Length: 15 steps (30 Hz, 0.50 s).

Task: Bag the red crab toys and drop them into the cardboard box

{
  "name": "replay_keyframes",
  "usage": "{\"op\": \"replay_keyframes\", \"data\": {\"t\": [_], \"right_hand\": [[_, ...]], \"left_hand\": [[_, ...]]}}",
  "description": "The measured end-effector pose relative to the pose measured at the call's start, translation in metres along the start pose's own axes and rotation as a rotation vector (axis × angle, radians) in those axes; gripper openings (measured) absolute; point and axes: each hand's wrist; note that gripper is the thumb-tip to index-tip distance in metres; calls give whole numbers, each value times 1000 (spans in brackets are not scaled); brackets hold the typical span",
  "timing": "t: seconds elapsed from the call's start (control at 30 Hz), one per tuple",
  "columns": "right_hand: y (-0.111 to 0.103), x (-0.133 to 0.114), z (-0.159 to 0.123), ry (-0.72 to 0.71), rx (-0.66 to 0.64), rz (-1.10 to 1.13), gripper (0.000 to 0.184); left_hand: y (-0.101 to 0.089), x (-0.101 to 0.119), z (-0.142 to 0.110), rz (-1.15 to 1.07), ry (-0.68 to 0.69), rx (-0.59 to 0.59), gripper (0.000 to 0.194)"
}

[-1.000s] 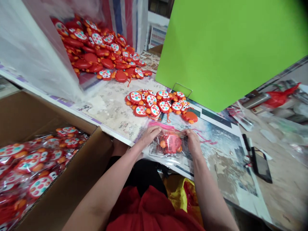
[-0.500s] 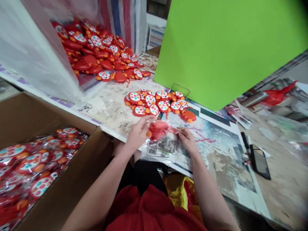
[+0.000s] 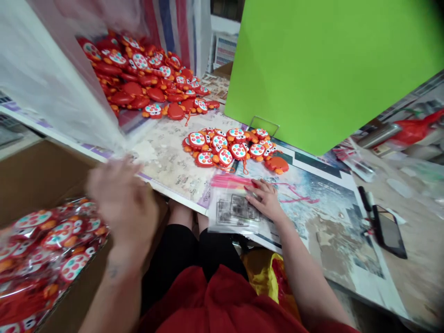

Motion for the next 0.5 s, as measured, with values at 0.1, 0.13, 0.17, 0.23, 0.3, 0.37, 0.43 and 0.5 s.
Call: {"op": "replay_keyframes", "data": {"t": [0.1,0.13,0.17,0.23,0.3,0.37,0.43,0.5], "right_hand": [[1,0,-1,-7,8,-44,38],[2,0,-1,-10,16,-52,37],[3,0,-1,-13,22,-56,36],[5,-1,-2,-14,39,-47,35],[7,-1,-2,-11,75,-8,36],[6,1,-1,-3,132,66,38],[0,10,4,24,212,140,41],[-11,27,14,78,317,176,43]], "left_hand": [[70,32,-14,122,223,-378,37],[96,44,-19,95,237,-527,36],[120,54,-24,74,233,-661,34],[162,67,-34,78,203,-844,25],[192,71,-44,131,131,-921,20],[208,67,-52,192,91,-919,22],[213,61,-57,222,104,-907,21],[212,56,-59,217,132,-920,18]]}}
Point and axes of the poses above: each hand's wrist, its own z-axis towards the middle knuckle, its own y-axis out of the palm, x = y × z, and after that the axes turned 4 degrees about -x, right-handed
